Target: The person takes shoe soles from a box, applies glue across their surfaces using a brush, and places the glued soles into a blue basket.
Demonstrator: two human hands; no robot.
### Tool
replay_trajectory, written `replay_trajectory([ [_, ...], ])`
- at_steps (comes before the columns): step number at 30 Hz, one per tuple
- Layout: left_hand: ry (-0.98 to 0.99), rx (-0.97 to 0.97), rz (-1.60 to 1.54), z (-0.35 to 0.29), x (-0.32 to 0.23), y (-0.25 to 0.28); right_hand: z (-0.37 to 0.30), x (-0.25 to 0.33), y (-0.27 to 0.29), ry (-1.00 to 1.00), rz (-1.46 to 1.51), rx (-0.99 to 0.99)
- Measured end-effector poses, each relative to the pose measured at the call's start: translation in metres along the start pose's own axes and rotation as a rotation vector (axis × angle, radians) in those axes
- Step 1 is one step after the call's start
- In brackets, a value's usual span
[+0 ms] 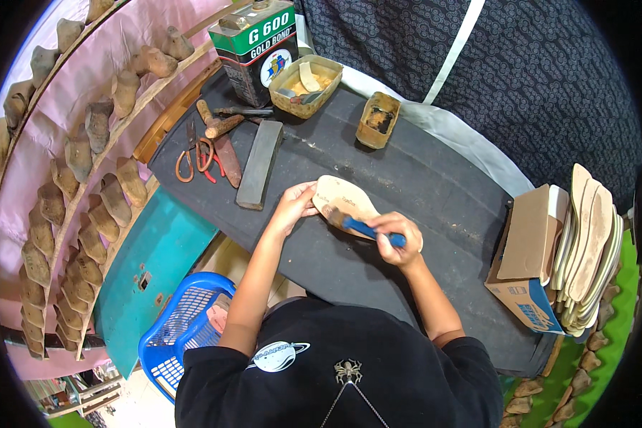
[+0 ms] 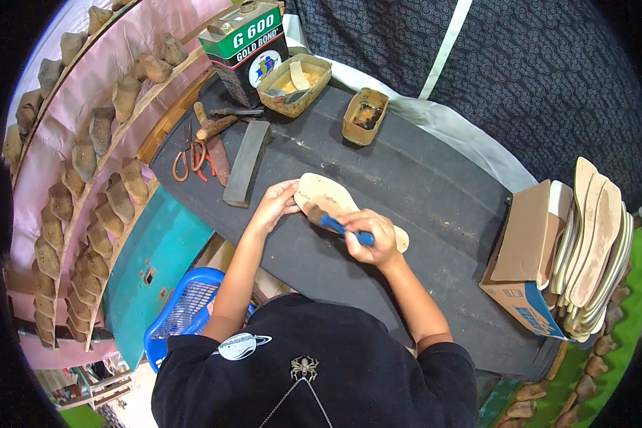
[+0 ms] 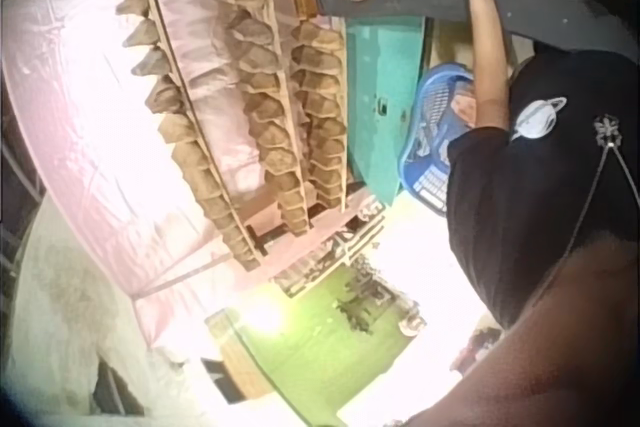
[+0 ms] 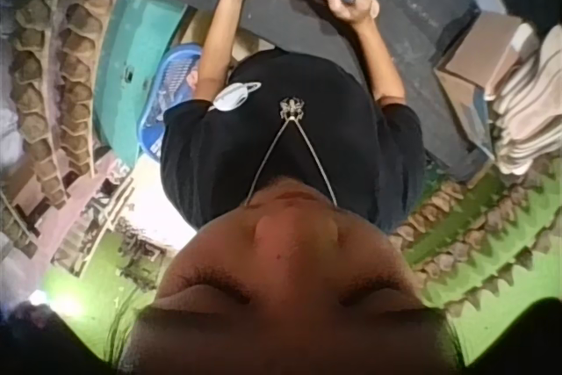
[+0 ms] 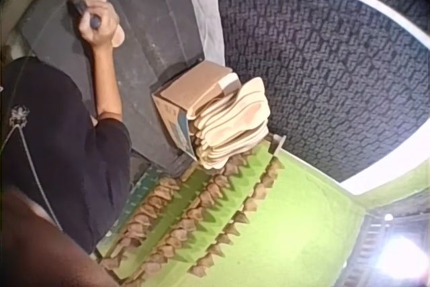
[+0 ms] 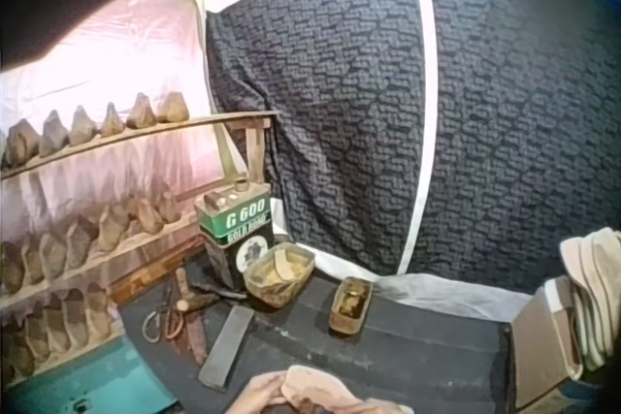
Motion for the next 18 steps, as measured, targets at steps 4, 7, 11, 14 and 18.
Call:
replay_trajectory([
  [4,-0.016,0.007,-0.014,0.001,0.0,0.0,0.001,0.01,0.018,0.086,0.039,-0.148],
  [7,-0.007,0.015,-0.002,0.0,-0.002,-0.001,-0.003,0.005,0.018,0.019,0.086,-0.198],
  [11,-0.024,0.035,-0.025,0.001,-0.001,-0.002,0.0,-0.006,-0.001,-0.157,0.122,-0.059],
  [14,-0.023,0.03,-0.01,0.0,0.0,-0.001,-0.003,-0.01,-0.005,-0.134,0.067,0.002],
  [18,-0.041,0.042,-0.031,0.002,0.001,0.0,-0.003,-0.001,0.015,0.024,0.034,-0.07],
])
Point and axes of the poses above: each hand's wrist, its own z-axis towards the middle knuckle, its own y-axis out of the back of the hand, x = y × z, the point moved 6 cm from there along z, towards the middle knuckle, and after that the axes turned 2 degrees about -x, right-handed, at the moved point
